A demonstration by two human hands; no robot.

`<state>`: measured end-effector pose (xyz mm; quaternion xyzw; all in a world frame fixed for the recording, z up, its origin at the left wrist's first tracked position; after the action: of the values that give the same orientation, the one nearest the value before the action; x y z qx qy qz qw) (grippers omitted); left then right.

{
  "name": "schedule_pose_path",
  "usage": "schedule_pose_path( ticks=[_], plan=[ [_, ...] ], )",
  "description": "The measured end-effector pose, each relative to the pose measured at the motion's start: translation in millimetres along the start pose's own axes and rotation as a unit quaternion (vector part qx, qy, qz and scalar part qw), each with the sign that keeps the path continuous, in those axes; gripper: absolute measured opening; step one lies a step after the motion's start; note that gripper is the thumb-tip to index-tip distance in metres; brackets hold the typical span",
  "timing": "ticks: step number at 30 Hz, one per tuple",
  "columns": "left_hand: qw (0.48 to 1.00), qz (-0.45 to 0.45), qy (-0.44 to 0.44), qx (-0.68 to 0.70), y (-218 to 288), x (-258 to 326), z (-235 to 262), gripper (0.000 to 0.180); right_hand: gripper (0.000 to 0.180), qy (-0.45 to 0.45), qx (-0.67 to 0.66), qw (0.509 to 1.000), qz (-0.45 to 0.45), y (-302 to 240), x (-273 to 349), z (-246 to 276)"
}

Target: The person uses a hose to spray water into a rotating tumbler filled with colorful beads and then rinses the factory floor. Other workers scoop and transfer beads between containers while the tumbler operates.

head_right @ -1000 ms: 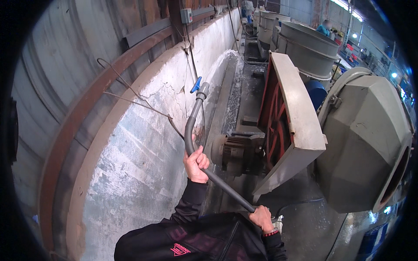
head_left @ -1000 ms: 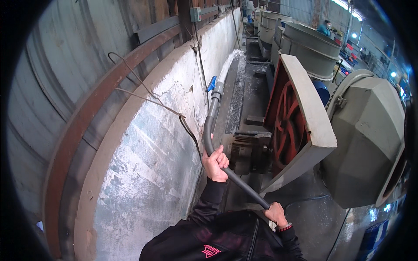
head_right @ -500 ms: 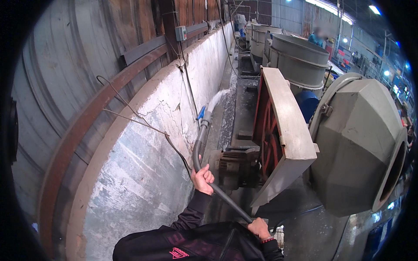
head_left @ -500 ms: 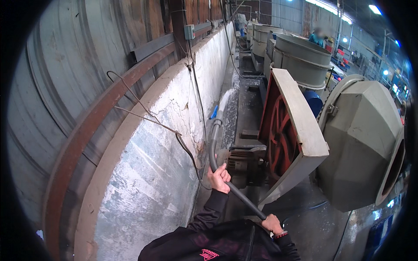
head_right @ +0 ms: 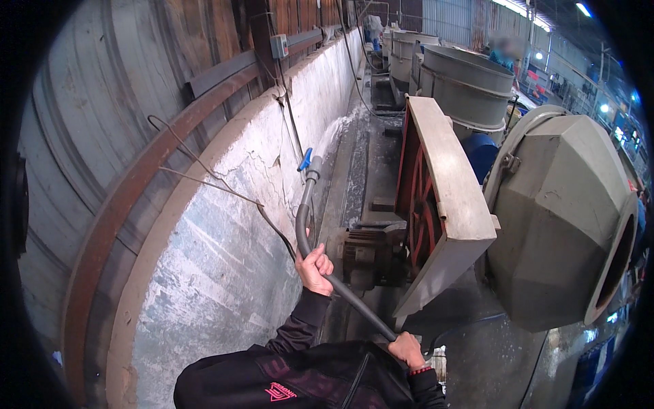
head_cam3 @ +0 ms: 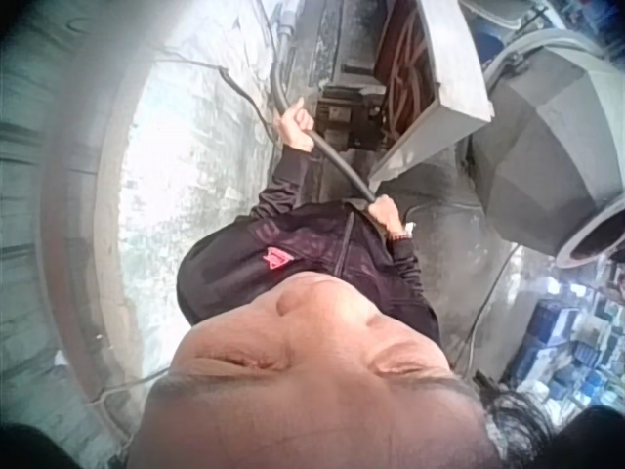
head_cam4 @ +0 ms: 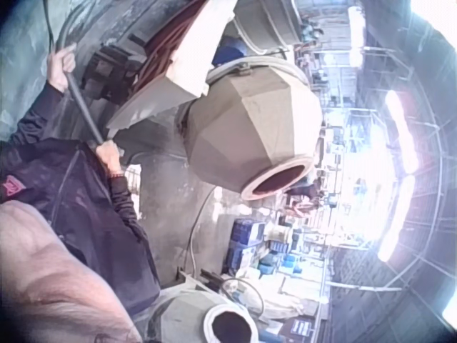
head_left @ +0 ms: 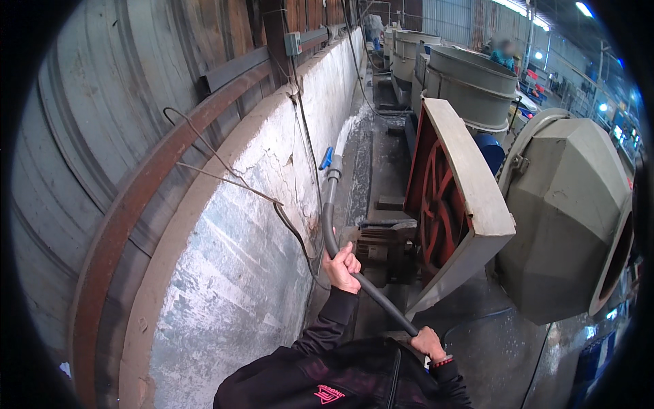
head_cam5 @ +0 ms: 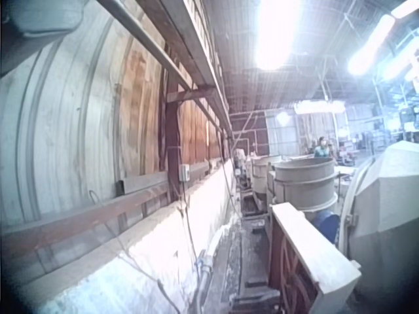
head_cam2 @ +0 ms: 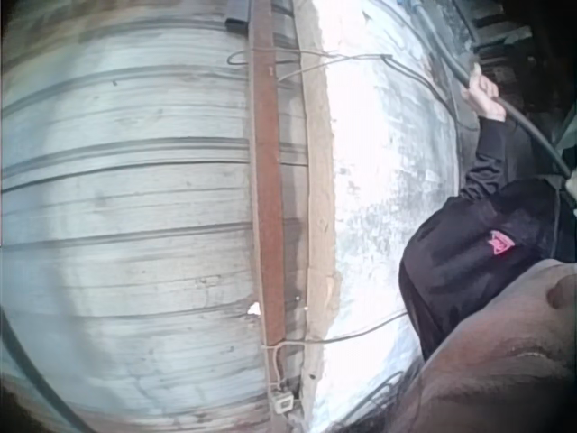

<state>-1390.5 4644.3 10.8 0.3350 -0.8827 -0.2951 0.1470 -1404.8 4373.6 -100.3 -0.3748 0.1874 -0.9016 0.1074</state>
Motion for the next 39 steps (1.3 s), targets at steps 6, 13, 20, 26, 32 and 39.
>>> schedule_pose_path(
  ticks=[6,13,20,26,32,39],
  plan=[
    [1.0,0.01,0.014,-0.014,-5.7,-7.3,10.9,0.053,0.037,-0.015,0.001,1.0,0.007,-1.4,-9.2,-10.1],
    [0.998,0.013,0.049,-0.026,-23.1,8.5,27.3,0.053,0.037,-0.04,-0.027,0.997,0.065,51.3,-29.4,-44.2],
    [0.998,0.024,0.059,-0.011,-41.2,36.7,27.8,0.049,0.035,-0.026,0.031,0.972,0.23,105.5,-37.5,-52.4],
    [0.996,0.013,0.087,0.01,-54.2,128.7,27.0,0.051,0.032,-0.114,0.088,0.979,0.144,139.4,36.9,-10.0],
    [0.987,-0.036,0.14,-0.064,-38.1,253.8,32.8,0.055,0.03,-0.202,0.158,0.945,0.202,166.3,100.4,-24.2],
    [0.945,-0.017,0.294,-0.145,-16.2,408.7,58.1,0.054,0.031,-0.318,0.245,0.895,0.195,209.9,166.0,-74.0]
  ],
)
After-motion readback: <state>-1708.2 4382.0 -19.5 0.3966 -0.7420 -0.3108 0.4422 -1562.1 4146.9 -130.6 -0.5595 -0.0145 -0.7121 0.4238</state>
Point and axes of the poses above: each hand's wrist, its own x-axis away from the middle knuckle, its own z-axis out of the back of the hand, y = z × x, the point moved 1 cm from there along -x, towards the middle knuckle, and after that the axes turned 6 degrees about -y, right-handed, at the moved point
